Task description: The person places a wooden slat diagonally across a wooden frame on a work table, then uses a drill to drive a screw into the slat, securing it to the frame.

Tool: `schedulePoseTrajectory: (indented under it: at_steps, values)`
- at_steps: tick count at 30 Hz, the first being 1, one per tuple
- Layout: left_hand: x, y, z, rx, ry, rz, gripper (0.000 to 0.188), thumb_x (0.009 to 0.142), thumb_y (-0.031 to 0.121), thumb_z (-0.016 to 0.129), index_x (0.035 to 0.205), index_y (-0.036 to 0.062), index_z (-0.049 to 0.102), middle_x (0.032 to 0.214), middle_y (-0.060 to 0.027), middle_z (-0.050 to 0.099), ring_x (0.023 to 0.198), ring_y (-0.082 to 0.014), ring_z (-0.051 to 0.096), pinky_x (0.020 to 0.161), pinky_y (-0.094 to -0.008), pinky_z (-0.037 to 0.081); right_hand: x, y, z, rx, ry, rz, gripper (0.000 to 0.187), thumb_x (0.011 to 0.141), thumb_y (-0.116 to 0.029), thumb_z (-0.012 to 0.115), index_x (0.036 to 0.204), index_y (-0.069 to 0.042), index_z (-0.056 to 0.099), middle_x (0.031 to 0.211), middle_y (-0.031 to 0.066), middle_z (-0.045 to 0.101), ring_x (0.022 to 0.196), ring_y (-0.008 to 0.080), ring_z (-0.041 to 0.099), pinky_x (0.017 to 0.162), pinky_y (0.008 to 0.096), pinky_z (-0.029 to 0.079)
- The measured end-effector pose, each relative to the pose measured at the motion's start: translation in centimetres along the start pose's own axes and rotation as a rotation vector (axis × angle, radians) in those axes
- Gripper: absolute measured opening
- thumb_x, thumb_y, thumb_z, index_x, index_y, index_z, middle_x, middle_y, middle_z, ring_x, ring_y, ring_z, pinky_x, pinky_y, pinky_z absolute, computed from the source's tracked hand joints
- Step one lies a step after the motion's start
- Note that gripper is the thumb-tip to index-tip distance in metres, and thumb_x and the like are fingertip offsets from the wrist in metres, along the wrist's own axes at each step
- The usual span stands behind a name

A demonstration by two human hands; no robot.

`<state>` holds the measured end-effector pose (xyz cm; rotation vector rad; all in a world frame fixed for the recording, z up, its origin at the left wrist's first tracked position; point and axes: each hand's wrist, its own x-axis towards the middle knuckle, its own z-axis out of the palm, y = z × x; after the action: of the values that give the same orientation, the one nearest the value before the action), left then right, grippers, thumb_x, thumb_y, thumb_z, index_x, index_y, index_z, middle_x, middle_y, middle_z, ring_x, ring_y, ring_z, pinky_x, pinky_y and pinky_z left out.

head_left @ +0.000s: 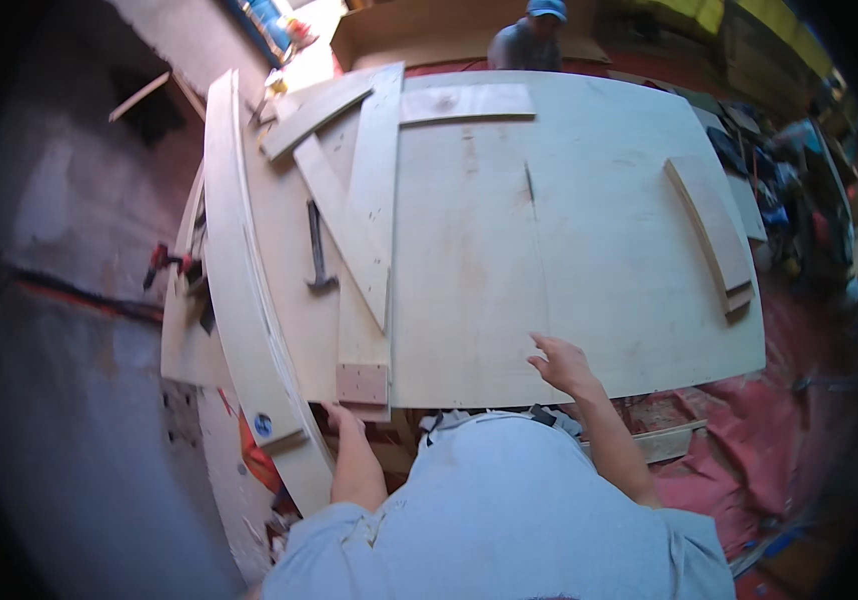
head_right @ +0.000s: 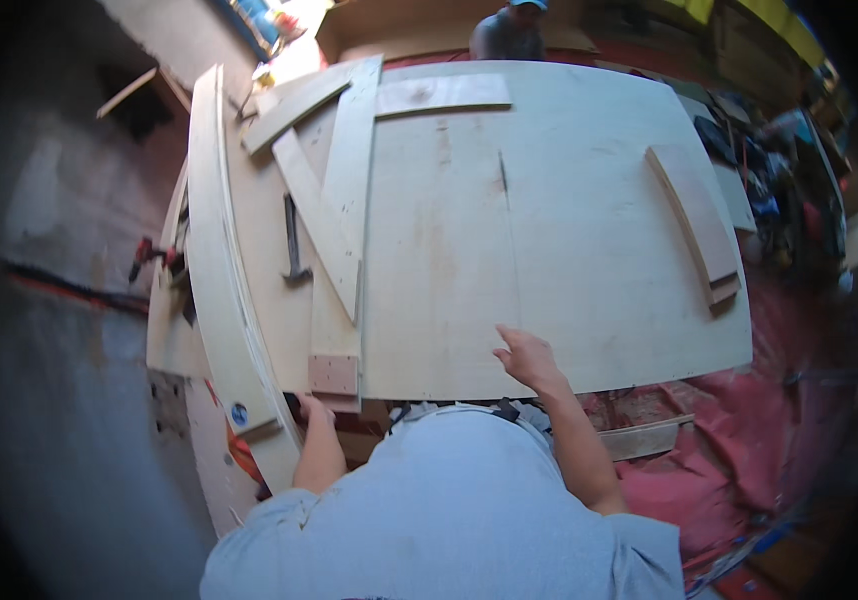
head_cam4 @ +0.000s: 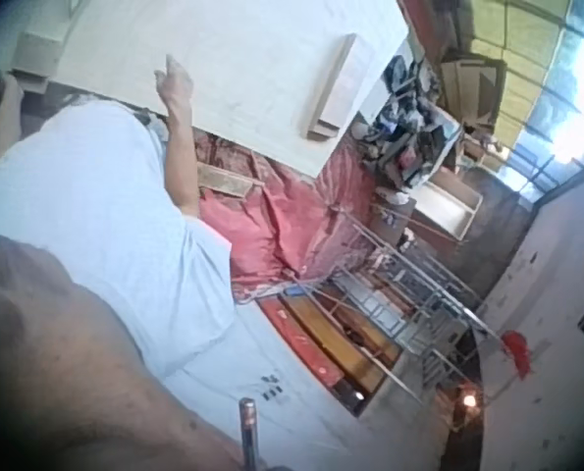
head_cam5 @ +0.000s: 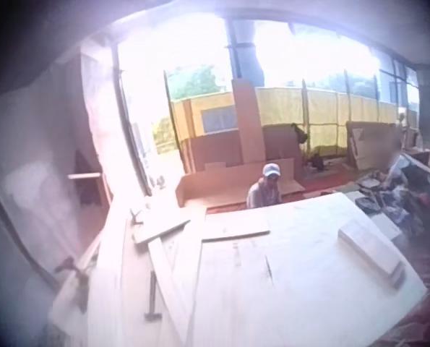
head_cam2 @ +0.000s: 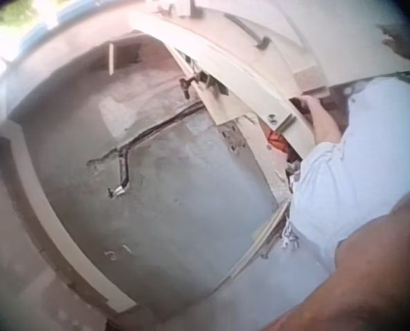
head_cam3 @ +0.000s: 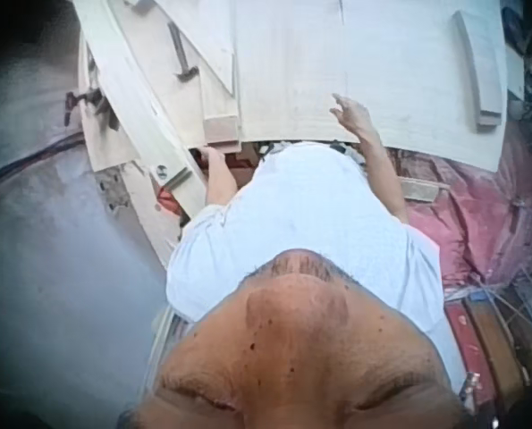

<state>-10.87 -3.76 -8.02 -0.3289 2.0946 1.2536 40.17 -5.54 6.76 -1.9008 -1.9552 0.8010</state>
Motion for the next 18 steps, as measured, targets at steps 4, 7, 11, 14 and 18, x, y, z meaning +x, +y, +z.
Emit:
schedulePoseTrajectory:
  at_steps: [4, 7, 11, 14, 18]
  values:
    - [4.2, 2.2, -1.1, 0.442, 0.239, 0.315, 0.057, 0.094, 0.043, 0.063, 0.123, -0.0060, 0.060, 0.129, -0.0251, 0.062, 0.117, -0.0401, 0.062, 0.103, -0.0497, 0.047, -2.9, 2.4, 1.8, -0.031, -0.019, 0.162, 0.050, 0.088, -0.025, 0.075, 0.132, -0.006, 0.065, 0.114, 0.0180, 0.074, 0.108, 0.0354, 0.070, 0.092, 0.0441, 0.055]
    - [1.9, 5.6, 0.3, 0.616, 0.262, 0.653, 0.039, 0.094, 0.031, 0.061, 0.111, -0.0039, 0.062, 0.118, -0.0255, 0.064, 0.111, -0.0411, 0.062, 0.098, -0.0492, 0.047, -4.2, 3.5, 1.9, -0.055, -0.043, 0.303, 0.048, 0.087, -0.025, 0.076, 0.130, -0.004, 0.067, 0.112, 0.0193, 0.074, 0.104, 0.0361, 0.071, 0.091, 0.0443, 0.056]
    - [3.6, 10.2, 3.4, 0.631, 0.098, 0.893, 0.025, 0.093, 0.024, 0.060, 0.096, 0.0005, 0.067, 0.102, -0.0211, 0.070, 0.102, -0.0405, 0.065, 0.090, -0.0489, 0.051, -3.2, 2.9, 2.5, -0.042, -0.062, 0.363, 0.048, 0.088, -0.026, 0.075, 0.129, -0.004, 0.067, 0.112, 0.0189, 0.074, 0.102, 0.0362, 0.071, 0.090, 0.0449, 0.056]
    - [3.6, 13.7, 7.5, 0.642, -0.013, 0.936, 0.024, 0.093, 0.025, 0.060, 0.095, 0.0028, 0.069, 0.098, -0.0182, 0.072, 0.095, -0.0401, 0.068, 0.085, -0.0485, 0.053, -2.5, 2.3, 4.0, -0.014, -0.065, 0.388, 0.048, 0.089, -0.028, 0.074, 0.130, -0.004, 0.067, 0.112, 0.0188, 0.074, 0.103, 0.0364, 0.071, 0.091, 0.0458, 0.056]
    - [2.1, 16.5, 15.1, 0.655, -0.187, 1.050, 0.023, 0.092, 0.026, 0.062, 0.098, 0.0056, 0.071, 0.099, -0.0175, 0.074, 0.094, -0.0386, 0.070, 0.085, -0.0472, 0.054, -2.4, 1.8, 5.3, 0.045, -0.042, 0.461, 0.048, 0.089, -0.030, 0.074, 0.129, -0.004, 0.067, 0.109, 0.0187, 0.075, 0.100, 0.0364, 0.072, 0.089, 0.0456, 0.056]
